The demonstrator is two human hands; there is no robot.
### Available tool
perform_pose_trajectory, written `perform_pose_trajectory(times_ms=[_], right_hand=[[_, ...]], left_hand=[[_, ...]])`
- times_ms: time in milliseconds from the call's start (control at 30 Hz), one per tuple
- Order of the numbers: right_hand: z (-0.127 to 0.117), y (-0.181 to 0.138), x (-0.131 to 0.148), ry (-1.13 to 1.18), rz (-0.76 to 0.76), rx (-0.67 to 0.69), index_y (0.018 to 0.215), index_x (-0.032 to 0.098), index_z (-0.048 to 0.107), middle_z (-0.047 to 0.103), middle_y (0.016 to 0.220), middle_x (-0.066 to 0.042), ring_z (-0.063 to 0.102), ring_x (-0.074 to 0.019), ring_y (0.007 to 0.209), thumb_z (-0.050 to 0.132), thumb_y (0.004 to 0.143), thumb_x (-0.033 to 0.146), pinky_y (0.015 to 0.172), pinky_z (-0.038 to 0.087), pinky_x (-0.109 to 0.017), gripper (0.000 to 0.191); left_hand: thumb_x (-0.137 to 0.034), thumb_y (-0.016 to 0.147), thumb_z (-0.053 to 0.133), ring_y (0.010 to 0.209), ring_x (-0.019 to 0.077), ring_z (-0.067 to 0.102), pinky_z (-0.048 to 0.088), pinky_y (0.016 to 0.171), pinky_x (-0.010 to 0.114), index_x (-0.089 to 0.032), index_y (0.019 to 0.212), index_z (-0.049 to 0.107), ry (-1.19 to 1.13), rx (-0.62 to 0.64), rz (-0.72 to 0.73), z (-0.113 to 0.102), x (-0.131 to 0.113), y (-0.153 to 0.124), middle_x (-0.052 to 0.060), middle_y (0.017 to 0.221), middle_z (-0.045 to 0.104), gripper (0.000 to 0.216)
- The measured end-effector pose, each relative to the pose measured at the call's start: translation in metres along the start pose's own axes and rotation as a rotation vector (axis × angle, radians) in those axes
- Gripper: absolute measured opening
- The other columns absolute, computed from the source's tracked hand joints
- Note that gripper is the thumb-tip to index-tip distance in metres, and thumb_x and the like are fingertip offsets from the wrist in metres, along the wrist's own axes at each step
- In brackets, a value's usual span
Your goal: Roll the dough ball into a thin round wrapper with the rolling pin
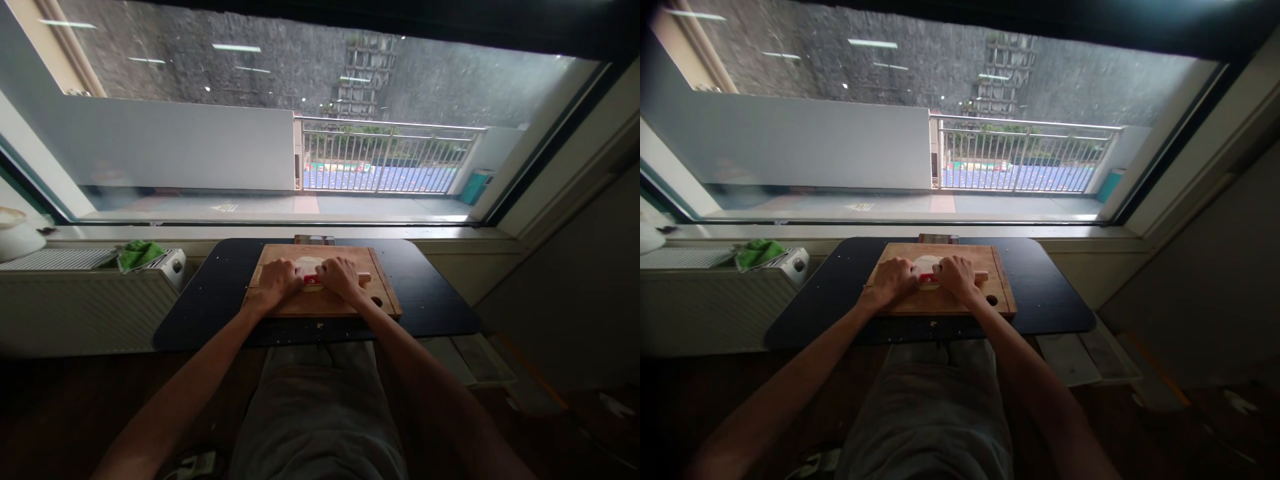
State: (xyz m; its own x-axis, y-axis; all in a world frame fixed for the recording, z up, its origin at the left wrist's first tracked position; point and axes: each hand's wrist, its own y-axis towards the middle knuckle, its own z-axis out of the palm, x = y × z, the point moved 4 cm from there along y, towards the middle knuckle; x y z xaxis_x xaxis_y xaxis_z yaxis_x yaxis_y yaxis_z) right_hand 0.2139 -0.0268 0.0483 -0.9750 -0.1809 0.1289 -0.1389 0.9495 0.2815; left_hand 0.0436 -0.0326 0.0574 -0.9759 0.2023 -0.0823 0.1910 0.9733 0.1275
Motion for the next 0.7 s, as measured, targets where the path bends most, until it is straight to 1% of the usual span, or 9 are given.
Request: perform_pose_trajectory(times_ms=[167, 267, 433, 567, 700], right_hand=[[-0.002, 0.01, 0.001, -0.006, 0.015, 0.011, 0.093, 0.014, 0.086, 0.083, 0.098, -0.018, 0.075, -0.0248, 0.086, 0.054, 0.104, 0.039, 0.077, 0.045, -0.029, 0.042], [-0.002, 0.021, 0.003, 0.008, 0.03, 0.005, 0.097, 0.015, 0.086, 0.083, 0.102, -0.018, 0.076, -0.0258, 0.092, 0.052, 0.104, 0.037, 0.082, 0.047, -0.029, 0.041], [0.003, 0.043, 0.004, 0.021, 0.04, 0.01, 0.102, 0.016, 0.085, 0.082, 0.107, -0.019, 0.077, -0.0272, 0.099, 0.048, 0.106, 0.038, 0.088, 0.049, -0.03, 0.044], [0.006, 0.062, 0.001, 0.051, 0.072, 0.009, 0.105, 0.015, 0.085, 0.082, 0.11, -0.02, 0.077, -0.0277, 0.1, 0.049, 0.105, 0.04, 0.085, 0.05, -0.03, 0.043], [0.003, 0.078, 0.0, 0.076, 0.102, 0.03, 0.102, 0.015, 0.085, 0.082, 0.105, -0.02, 0.078, -0.0265, 0.095, 0.052, 0.103, 0.041, 0.079, 0.048, -0.029, 0.042]], left_hand=[[-0.046, 0.1, 0.041, 0.1, 0.0335, 0.078, 0.056, 0.091, 0.038, -0.012, 0.106, 0.087, -0.013, -0.007, -0.029, 0.001, 0.003, 0.01, 0.024, 0.108, 0.081, 0.057], [-0.046, 0.099, 0.044, 0.103, 0.0342, 0.078, 0.056, 0.094, 0.039, -0.013, 0.106, 0.087, -0.034, -0.01, -0.024, -0.001, 0.005, 0.023, 0.023, 0.107, 0.081, 0.054], [-0.041, 0.098, 0.042, 0.106, 0.0346, 0.077, 0.056, 0.097, 0.039, -0.011, 0.108, 0.085, -0.072, 0.0, -0.079, -0.003, 0.01, 0.049, 0.023, 0.11, 0.081, 0.053], [-0.043, 0.098, 0.042, 0.108, 0.0348, 0.077, 0.057, 0.097, 0.04, -0.01, 0.114, 0.083, -0.071, 0.012, -0.103, -0.001, 0.013, 0.072, 0.024, 0.114, 0.08, 0.055], [-0.046, 0.1, 0.04, 0.112, 0.0336, 0.077, 0.057, 0.098, 0.039, -0.012, 0.117, 0.082, -0.063, -0.013, -0.122, 0.002, 0.014, 0.094, 0.023, 0.118, 0.08, 0.056]])
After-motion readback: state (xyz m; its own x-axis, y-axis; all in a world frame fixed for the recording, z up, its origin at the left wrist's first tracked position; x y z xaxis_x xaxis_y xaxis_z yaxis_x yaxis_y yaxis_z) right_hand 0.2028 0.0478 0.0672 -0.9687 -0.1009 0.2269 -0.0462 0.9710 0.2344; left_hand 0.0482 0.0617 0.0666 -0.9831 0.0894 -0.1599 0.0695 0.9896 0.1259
